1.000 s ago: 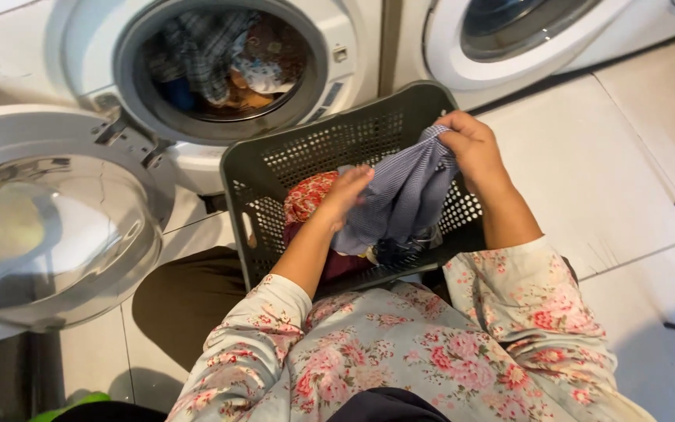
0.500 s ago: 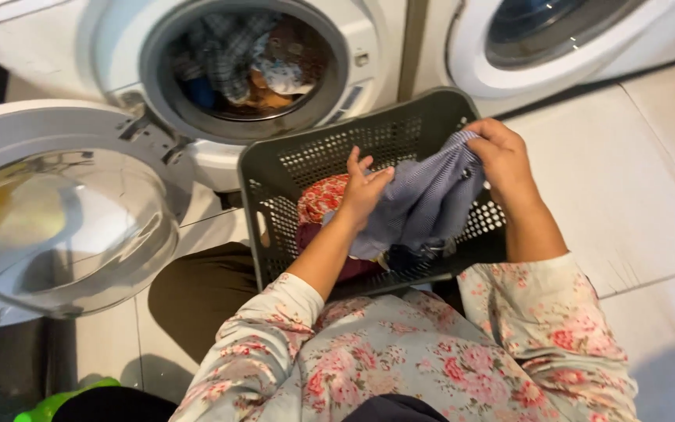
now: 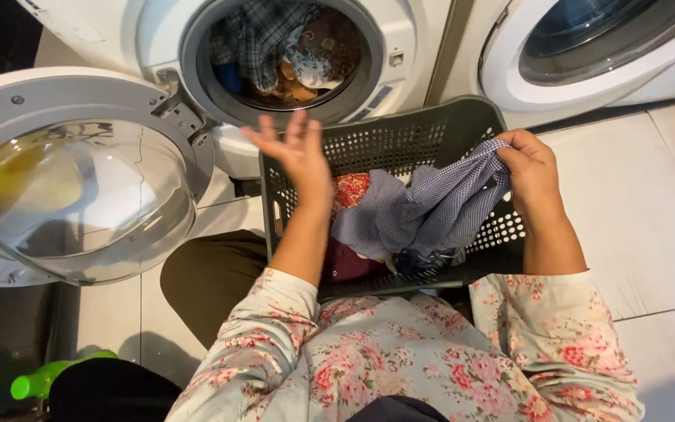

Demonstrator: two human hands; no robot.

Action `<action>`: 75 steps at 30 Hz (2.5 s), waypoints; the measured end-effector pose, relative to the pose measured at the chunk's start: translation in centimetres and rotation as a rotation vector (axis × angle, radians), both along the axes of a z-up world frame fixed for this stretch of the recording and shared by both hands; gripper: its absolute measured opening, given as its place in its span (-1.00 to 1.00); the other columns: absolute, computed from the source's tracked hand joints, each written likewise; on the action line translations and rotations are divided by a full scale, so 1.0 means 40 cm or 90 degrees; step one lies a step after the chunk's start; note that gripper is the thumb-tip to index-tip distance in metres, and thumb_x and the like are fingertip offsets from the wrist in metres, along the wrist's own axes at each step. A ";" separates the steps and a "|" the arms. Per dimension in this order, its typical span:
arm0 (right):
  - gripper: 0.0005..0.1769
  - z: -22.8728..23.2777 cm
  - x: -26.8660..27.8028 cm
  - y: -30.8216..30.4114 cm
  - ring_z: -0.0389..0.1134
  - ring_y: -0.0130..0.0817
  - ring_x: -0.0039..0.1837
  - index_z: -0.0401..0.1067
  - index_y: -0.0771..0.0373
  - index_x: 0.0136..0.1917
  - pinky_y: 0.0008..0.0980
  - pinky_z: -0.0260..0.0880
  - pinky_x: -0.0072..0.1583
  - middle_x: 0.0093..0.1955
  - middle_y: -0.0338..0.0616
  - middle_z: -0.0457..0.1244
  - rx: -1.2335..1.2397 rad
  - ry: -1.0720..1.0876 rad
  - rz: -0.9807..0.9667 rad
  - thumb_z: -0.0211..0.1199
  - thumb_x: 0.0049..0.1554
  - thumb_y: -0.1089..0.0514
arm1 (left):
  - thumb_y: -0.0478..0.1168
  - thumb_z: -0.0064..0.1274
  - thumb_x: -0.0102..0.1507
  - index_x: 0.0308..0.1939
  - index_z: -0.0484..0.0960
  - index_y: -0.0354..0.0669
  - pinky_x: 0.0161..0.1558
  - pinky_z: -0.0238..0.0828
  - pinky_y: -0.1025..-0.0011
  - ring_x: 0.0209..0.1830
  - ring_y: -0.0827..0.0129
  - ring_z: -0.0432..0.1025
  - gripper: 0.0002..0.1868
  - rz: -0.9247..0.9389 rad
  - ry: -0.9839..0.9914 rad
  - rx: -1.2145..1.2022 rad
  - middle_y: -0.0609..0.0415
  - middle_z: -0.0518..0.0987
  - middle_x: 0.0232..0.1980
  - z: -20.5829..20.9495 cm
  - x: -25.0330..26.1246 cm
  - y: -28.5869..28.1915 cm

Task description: Loading various items of clothing from a laundry basket into a front-loading washing machine.

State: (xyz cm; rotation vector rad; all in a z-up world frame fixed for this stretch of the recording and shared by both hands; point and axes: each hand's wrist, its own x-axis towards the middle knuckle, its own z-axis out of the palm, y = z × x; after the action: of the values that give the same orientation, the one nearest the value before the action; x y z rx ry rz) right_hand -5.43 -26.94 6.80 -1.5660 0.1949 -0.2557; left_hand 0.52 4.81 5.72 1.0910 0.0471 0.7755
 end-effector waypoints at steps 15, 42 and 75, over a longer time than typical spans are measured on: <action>-0.81 -0.015 0.013 0.006 0.41 -0.54 -0.24 0.49 0.22 -0.01 -0.64 0.42 -0.17 -0.28 -0.21 0.32 -0.005 0.007 0.015 0.10 0.16 0.34 | 0.28 0.21 0.25 0.63 -0.31 -0.15 0.48 -0.57 -0.26 0.64 -0.28 -0.39 0.23 -0.579 0.577 -0.178 -0.37 -0.36 0.64 -0.346 -0.059 -0.182; -0.90 0.059 -0.036 -0.015 0.32 -0.50 -0.04 0.57 0.17 0.01 -0.38 0.34 0.11 -0.20 -0.21 0.35 -0.270 -0.099 0.027 0.31 0.23 0.31 | -0.03 0.30 0.23 -0.29 0.72 -0.09 0.12 0.28 0.30 -0.05 0.26 0.34 -0.77 -0.122 0.136 0.591 0.13 0.44 0.10 0.018 -0.040 -0.020; -0.89 0.103 0.005 -0.074 0.29 -0.56 -0.13 0.46 0.25 -0.03 -0.61 0.33 0.06 -0.12 -0.24 0.34 0.205 -0.130 -0.142 0.11 0.25 0.33 | 0.04 0.35 0.09 -0.19 0.75 -0.07 0.01 0.24 0.33 -0.45 0.35 0.36 -0.66 -0.302 0.031 0.887 0.21 0.55 -0.33 0.045 0.018 -0.091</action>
State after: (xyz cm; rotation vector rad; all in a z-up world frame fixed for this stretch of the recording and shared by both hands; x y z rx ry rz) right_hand -5.24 -29.90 10.94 -1.1905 0.2382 -0.5306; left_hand 1.26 1.15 7.51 2.3078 -0.7926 0.2581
